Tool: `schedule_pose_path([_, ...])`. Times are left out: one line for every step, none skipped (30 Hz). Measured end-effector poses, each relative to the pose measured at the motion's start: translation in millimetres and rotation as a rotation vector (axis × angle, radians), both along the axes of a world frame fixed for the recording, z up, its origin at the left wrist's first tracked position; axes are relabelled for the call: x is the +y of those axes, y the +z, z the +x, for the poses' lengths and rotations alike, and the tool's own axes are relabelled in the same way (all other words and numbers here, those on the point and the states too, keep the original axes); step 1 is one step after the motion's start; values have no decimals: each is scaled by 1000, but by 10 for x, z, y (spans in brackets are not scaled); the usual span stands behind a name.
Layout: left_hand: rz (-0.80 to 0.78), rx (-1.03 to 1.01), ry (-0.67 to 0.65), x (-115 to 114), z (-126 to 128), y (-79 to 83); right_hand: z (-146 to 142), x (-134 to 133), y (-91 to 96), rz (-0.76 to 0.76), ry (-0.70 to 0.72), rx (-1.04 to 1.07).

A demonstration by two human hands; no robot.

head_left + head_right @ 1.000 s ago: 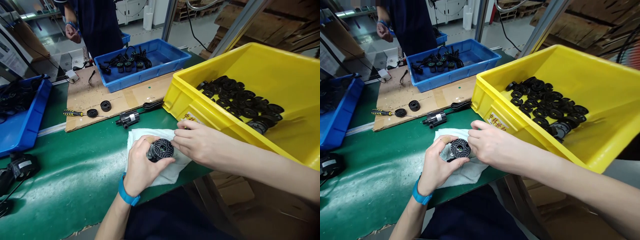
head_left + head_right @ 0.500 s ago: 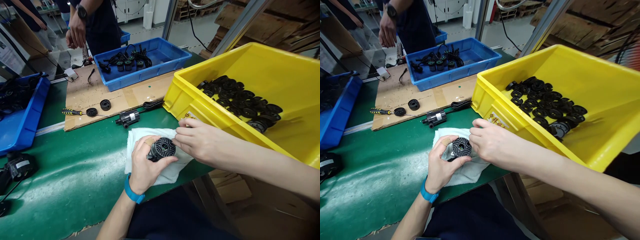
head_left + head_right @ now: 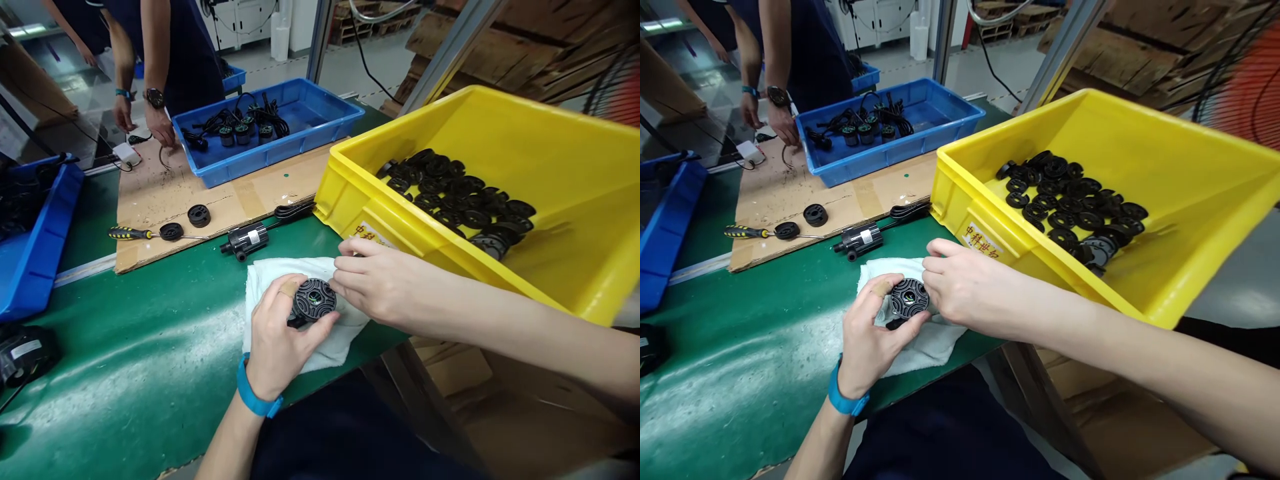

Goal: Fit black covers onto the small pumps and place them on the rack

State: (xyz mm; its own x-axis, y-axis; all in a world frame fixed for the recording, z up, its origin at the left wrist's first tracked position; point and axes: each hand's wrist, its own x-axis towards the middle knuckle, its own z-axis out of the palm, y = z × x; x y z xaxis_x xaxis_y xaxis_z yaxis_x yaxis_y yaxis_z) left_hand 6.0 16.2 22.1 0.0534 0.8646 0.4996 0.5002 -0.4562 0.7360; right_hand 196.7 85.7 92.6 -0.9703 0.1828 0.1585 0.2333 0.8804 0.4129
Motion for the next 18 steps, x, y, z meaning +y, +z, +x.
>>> schedule_pose_path([11,26,2,0,-1,12,-2,-5,10,2,-3,-4])
schedule_pose_path([14,49,0,0,-1,23,-3,-10,18,2,-4,-8])
schedule_pose_path([12,68,-2,1,0,35,-3,-14,26,1,-5,-12])
schedule_pose_path([6,82,-4,3,0,46,-4,-17,33,1,-8,-16])
schedule_pose_path([-2,91,-4,4,1,57,-6,-20,38,2,-12,-24])
schedule_pose_path([-13,94,-4,6,1,67,-8,-21,42,7,-14,-30])
schedule_pose_path([-27,93,-4,7,2,75,-13,-21,45,14,-17,-36])
schedule_pose_path([-39,88,-5,8,3,81,-18,-19,46,25,-19,-37])
schedule_pose_path([-47,80,-5,8,5,85,-24,-17,44,36,-19,-35])
schedule_pose_path([-53,70,-5,7,7,87,-31,-15,41,46,-19,-30])
schedule_pose_path([-54,58,-4,6,10,88,-37,-14,37,54,-18,-27])
schedule_pose_path([-56,42,-2,3,13,87,-44,-13,34,59,-15,-27])
schedule_pose_path([-60,23,-1,0,16,85,-50,-14,32,58,-10,-30])
schedule_pose_path([-71,2,-4,-5,19,83,-55,-17,32,50,-2,-37])
schedule_pose_path([-86,-21,-9,-10,22,82,-60,-19,35,37,3,-52])
schedule_pose_path([-101,-42,-13,-14,25,80,-66,-22,40,22,6,-68])
schedule_pose_path([-112,-60,-16,-18,27,77,-72,-25,47,6,6,-87])
schedule_pose_path([-119,-72,-19,-21,30,75,-79,-26,56,-6,4,-105])
